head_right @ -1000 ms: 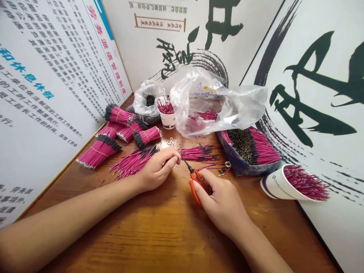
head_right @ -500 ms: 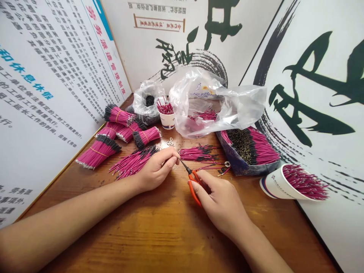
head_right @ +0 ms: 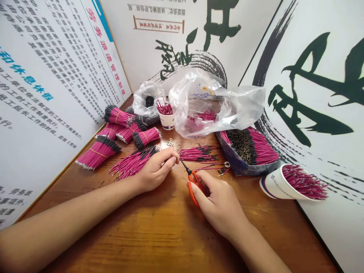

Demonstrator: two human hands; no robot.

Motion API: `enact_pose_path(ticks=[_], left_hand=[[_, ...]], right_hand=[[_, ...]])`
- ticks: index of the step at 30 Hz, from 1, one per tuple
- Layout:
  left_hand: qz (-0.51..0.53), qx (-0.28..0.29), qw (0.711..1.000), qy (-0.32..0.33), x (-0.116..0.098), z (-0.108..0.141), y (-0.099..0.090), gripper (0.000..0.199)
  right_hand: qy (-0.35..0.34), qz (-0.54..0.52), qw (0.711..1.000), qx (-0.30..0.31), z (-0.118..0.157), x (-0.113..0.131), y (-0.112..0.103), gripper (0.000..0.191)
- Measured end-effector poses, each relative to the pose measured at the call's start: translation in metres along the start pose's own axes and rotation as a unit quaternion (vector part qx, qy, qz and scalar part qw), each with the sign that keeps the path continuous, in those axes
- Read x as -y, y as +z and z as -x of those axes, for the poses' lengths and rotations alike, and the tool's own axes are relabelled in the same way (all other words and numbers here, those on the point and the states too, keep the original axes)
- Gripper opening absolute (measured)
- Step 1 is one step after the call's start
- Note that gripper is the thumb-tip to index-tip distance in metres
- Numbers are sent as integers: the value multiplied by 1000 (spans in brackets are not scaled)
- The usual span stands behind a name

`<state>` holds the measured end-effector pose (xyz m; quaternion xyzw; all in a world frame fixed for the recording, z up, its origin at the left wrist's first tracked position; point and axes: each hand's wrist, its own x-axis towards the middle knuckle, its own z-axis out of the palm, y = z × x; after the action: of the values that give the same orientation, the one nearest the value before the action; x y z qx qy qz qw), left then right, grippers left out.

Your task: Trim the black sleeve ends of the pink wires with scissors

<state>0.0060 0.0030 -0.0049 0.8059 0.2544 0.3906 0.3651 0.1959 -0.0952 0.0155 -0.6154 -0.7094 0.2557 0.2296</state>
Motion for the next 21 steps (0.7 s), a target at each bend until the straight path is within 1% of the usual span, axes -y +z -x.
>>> enact_pose_path(ticks=[15,21], left_hand=[[-15,1,1000,-19,2,1,1,22],[-10,0,1000,-12,2,1,1,21]], right_hand=[[-6,-18,1000,4,0,1,2,29],[-5,-25,1000,10,1,0,3,29]])
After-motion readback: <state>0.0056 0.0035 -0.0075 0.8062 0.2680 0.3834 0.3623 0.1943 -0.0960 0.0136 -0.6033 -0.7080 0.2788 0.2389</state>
